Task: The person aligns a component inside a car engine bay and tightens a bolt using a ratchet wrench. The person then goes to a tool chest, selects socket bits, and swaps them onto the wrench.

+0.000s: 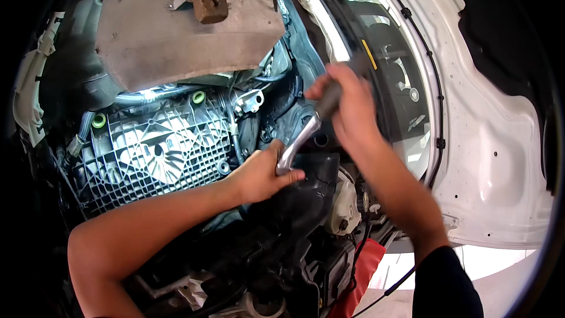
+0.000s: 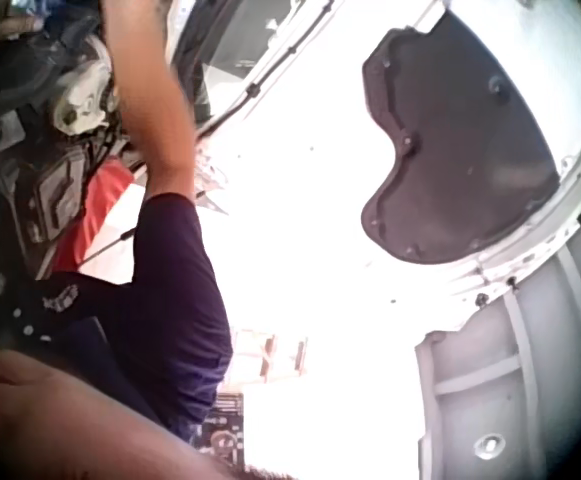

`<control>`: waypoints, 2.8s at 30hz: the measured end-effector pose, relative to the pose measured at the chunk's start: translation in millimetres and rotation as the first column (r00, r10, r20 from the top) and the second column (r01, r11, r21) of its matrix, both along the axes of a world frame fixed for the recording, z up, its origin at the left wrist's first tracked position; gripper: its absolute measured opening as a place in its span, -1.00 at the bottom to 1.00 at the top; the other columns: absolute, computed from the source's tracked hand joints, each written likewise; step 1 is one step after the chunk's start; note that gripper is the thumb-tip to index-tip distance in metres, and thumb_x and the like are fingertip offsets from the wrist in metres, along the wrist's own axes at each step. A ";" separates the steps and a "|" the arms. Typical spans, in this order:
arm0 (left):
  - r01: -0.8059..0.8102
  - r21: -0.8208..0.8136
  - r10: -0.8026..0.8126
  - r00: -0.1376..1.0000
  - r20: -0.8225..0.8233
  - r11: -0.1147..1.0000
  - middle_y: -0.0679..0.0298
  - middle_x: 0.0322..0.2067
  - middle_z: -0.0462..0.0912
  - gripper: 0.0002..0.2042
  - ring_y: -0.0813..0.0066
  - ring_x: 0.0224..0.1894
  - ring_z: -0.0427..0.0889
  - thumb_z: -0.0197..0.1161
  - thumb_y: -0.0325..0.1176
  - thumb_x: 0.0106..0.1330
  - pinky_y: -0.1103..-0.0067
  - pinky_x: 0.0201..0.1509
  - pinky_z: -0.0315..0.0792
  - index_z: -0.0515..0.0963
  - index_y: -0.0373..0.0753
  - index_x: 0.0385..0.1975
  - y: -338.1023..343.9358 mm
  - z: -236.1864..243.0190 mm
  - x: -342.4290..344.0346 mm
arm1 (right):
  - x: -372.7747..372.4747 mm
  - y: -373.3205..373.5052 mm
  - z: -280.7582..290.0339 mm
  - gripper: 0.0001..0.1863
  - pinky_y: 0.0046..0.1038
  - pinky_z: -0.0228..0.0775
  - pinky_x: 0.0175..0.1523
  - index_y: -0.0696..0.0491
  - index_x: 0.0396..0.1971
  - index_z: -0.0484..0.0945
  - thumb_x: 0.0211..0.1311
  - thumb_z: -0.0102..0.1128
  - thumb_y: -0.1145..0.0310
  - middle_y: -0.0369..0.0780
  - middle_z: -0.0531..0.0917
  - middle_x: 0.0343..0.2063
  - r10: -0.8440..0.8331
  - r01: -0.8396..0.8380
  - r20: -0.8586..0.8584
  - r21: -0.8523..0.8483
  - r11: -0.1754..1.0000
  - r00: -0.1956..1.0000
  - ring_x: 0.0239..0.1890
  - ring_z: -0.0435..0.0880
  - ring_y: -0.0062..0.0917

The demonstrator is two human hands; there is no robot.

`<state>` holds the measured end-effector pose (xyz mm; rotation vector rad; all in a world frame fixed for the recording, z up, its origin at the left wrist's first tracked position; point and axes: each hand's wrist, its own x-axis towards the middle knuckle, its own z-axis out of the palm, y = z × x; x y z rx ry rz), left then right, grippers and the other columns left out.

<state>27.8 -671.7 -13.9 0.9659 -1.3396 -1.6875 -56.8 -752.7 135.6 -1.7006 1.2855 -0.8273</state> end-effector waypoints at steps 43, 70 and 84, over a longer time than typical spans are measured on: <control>0.019 -0.383 0.155 0.895 0.419 0.923 -0.06 -0.32 0.63 -0.65 -0.07 -0.19 0.62 0.37 -0.33 0.05 0.28 -0.11 0.51 0.42 -0.33 -0.23 -22.8 -49.1 3.4 | -47.3 -13.5 0.6 -0.62 -0.48 0.54 -0.05 0.18 -0.10 0.39 0.20 0.30 0.34 -0.07 0.68 -0.18 0.262 -0.222 -0.259 0.174 0.959 0.929 -0.14 0.68 -0.47; 0.373 -0.459 0.184 0.580 0.794 0.806 0.20 -0.34 0.69 -0.55 0.32 -0.08 0.54 0.44 -0.13 -0.04 0.46 0.05 0.26 0.63 -0.18 -0.14 -46.9 -66.8 -23.4 | -73.1 -50.5 9.3 -0.61 -0.31 0.46 -0.13 0.26 -0.30 0.59 0.02 0.41 0.22 -0.05 0.66 -0.35 0.516 -0.835 -0.849 0.200 0.513 0.113 -0.27 0.65 -0.14; 0.397 -0.472 0.200 0.559 0.805 0.787 0.27 -0.31 0.69 -0.64 0.33 -0.07 0.54 0.43 -0.13 -0.01 0.46 0.04 0.29 0.65 -0.15 -0.23 -45.4 -67.6 -24.0 | -84.4 -26.5 15.1 -0.60 -0.41 0.55 -0.26 0.22 -0.26 0.62 -0.07 0.48 0.27 -0.09 0.68 -0.32 0.463 -0.880 -0.877 0.113 0.461 0.130 -0.36 0.69 -0.27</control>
